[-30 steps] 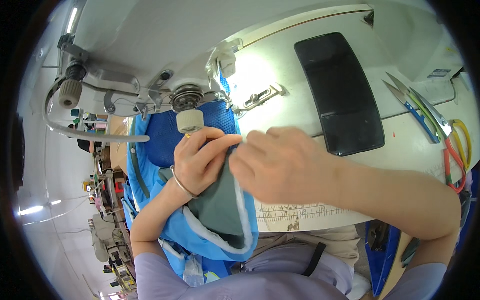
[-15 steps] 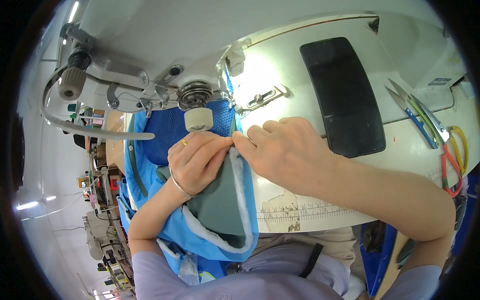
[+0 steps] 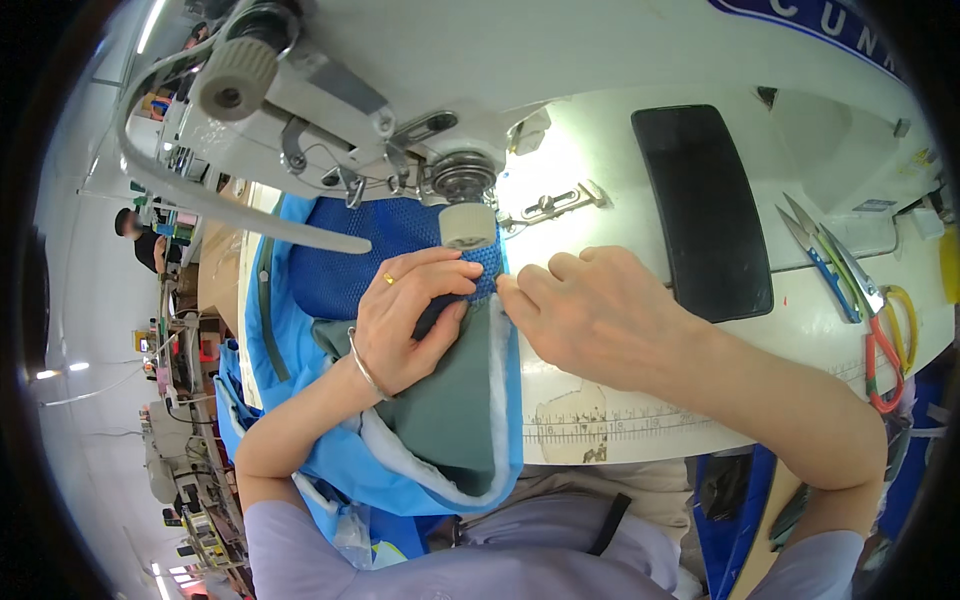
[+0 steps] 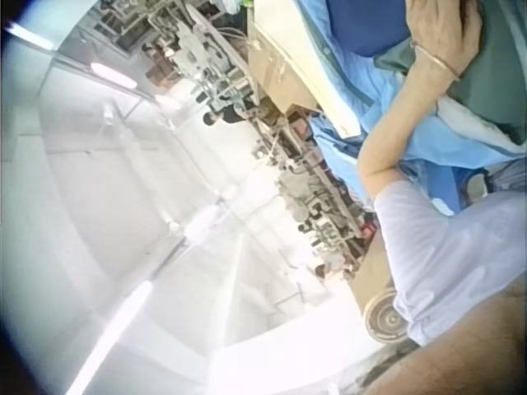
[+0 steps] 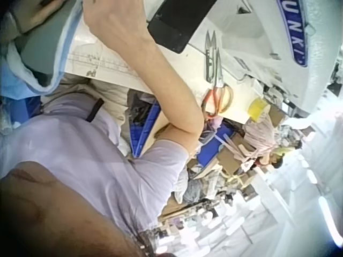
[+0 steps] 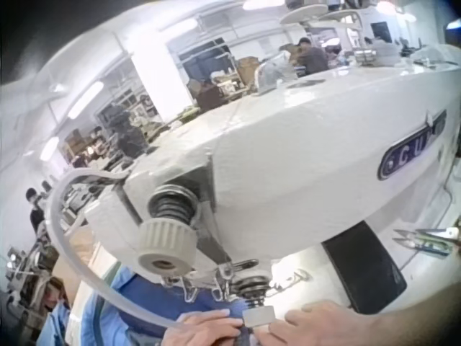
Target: The person sews a blue and green bag using an industrial sewing machine. They align the fabric, guide it under the needle, and use scissors to trim threads. The person repeatedly adjusts the bag to sew different sections, including a mesh pocket and a zipper area.
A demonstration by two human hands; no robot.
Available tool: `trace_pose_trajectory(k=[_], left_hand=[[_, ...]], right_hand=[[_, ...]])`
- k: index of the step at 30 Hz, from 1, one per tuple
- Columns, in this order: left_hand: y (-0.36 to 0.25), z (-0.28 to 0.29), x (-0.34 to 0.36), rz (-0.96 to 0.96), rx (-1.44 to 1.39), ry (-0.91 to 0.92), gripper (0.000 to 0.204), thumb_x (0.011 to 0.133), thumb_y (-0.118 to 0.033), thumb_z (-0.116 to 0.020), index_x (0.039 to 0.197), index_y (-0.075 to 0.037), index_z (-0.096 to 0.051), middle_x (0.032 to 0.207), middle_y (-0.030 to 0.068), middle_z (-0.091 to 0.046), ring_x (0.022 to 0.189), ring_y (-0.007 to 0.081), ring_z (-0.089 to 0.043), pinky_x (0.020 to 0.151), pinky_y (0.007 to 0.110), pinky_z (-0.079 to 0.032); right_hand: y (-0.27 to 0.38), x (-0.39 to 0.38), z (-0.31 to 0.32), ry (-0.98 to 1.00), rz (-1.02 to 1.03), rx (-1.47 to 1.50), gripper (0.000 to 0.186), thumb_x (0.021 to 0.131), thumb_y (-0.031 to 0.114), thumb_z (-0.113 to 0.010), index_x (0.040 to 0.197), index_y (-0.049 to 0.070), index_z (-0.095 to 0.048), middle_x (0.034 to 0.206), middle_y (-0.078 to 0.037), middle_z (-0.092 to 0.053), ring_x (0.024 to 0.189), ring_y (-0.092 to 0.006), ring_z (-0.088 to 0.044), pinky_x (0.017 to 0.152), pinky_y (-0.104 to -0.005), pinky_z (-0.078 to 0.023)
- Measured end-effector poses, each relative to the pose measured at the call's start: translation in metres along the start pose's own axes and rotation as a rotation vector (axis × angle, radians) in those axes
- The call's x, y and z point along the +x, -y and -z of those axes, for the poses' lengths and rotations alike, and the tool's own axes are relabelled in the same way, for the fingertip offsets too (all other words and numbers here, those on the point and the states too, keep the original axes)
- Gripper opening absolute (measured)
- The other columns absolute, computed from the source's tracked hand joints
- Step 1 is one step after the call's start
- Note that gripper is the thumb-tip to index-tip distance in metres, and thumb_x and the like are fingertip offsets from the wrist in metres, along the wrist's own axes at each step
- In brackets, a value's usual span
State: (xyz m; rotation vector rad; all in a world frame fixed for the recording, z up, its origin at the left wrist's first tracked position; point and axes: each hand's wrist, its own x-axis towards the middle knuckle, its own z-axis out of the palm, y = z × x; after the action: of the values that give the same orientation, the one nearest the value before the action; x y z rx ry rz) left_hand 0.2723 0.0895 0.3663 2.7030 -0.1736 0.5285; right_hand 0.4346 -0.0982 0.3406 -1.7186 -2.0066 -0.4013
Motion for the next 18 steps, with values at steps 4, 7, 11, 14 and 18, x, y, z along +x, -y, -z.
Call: trace_pose_trajectory(k=[4,7,11,14,18], left_hand=[[0.0024,-0.0004,-0.0005,-0.055,0.075,-0.005,0.037,0.074,0.004,-0.070,0.110,-0.004,-0.071,0.111,0.0077,-0.073,0.110,0.0311,-0.068,0.092,0.040,-0.053],[0.0040,0.0003,0.0012,-0.131,0.127,-0.012,0.042,0.071,0.001,-0.069,0.112,-0.005,-0.073,0.112,0.0074,-0.072,0.107,0.0299,-0.068,0.088,0.039,-0.054],[0.0078,-0.0012,-0.0005,-0.187,0.181,-0.028,0.043,0.069,-0.002,-0.069,0.112,-0.007,-0.073,0.116,0.0072,-0.071,0.105,0.0286,-0.068,0.082,0.038,-0.056],[0.0090,-0.0034,-0.0014,-0.203,0.204,-0.031,0.042,0.068,-0.003,-0.071,0.110,-0.005,-0.073,0.119,0.0074,-0.069,0.106,0.0268,-0.066,0.082,0.038,-0.055],[0.0036,0.0002,-0.0002,-0.139,0.215,0.035,0.042,0.067,-0.004,-0.071,0.109,-0.003,-0.073,0.120,0.0075,-0.068,0.105,0.0264,-0.065,0.083,0.038,-0.054]], right_hand=[[0.0001,0.0013,0.0011,0.017,0.070,-0.097,0.034,0.075,0.011,-0.071,0.106,-0.002,-0.071,0.073,0.000,-0.055,0.064,-0.0127,-0.058,0.053,-0.0267,-0.044],[0.0026,0.0032,0.0074,0.044,0.087,-0.143,0.033,0.075,0.011,-0.071,0.106,-0.001,-0.072,0.072,0.001,-0.054,0.063,-0.0120,-0.055,0.052,-0.0257,-0.042],[0.0045,0.0027,0.0075,0.060,0.096,-0.182,0.034,0.075,0.011,-0.071,0.107,-0.001,-0.072,0.071,0.002,-0.052,0.062,-0.0110,-0.054,0.051,-0.0252,-0.041],[0.0051,0.0041,0.0097,0.069,0.099,-0.184,0.033,0.077,0.011,-0.071,0.107,-0.001,-0.072,0.070,0.002,-0.051,0.061,-0.0105,-0.053,0.050,-0.0249,-0.040],[0.0052,0.0049,0.0107,0.086,0.102,-0.181,0.033,0.078,0.011,-0.071,0.108,-0.001,-0.072,0.070,0.002,-0.050,0.062,-0.0105,-0.053,0.050,-0.0248,-0.040]])
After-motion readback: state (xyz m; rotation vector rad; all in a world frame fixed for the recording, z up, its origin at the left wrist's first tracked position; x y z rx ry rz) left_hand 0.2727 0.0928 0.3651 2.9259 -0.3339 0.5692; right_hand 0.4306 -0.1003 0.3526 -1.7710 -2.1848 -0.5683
